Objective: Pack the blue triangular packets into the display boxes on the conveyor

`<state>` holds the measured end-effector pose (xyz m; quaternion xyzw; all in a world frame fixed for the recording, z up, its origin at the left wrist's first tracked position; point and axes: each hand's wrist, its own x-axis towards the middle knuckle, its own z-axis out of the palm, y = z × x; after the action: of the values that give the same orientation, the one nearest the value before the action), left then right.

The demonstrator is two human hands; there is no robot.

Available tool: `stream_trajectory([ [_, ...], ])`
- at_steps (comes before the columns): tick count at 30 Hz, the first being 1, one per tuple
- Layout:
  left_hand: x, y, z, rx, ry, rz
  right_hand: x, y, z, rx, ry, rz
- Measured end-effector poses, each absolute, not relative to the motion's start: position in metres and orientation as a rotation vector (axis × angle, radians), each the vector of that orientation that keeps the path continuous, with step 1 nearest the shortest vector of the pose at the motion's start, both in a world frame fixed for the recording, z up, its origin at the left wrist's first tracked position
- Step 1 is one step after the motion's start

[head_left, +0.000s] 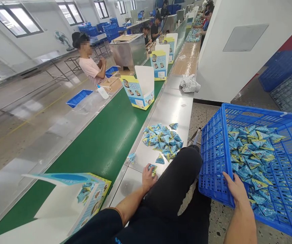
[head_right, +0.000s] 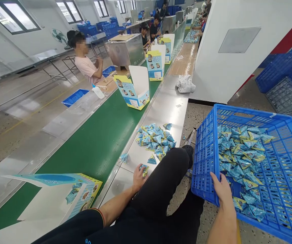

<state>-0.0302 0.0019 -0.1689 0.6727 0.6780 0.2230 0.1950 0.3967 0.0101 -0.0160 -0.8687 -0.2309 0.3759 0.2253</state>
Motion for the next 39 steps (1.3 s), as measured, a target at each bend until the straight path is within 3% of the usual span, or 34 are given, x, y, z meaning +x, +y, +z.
stream_trajectory([
  [27, -0.026, 0.004, -0.171, 1.894, 1.917, 0.584, 0.397, 0.012, -0.017, -2.402, -0.676, 1.006],
  [39, -0.029, 0.008, -0.197, 2.171, 1.899, 0.940, 0.388, 0.022, -0.001, -2.428, -0.624, 1.033],
])
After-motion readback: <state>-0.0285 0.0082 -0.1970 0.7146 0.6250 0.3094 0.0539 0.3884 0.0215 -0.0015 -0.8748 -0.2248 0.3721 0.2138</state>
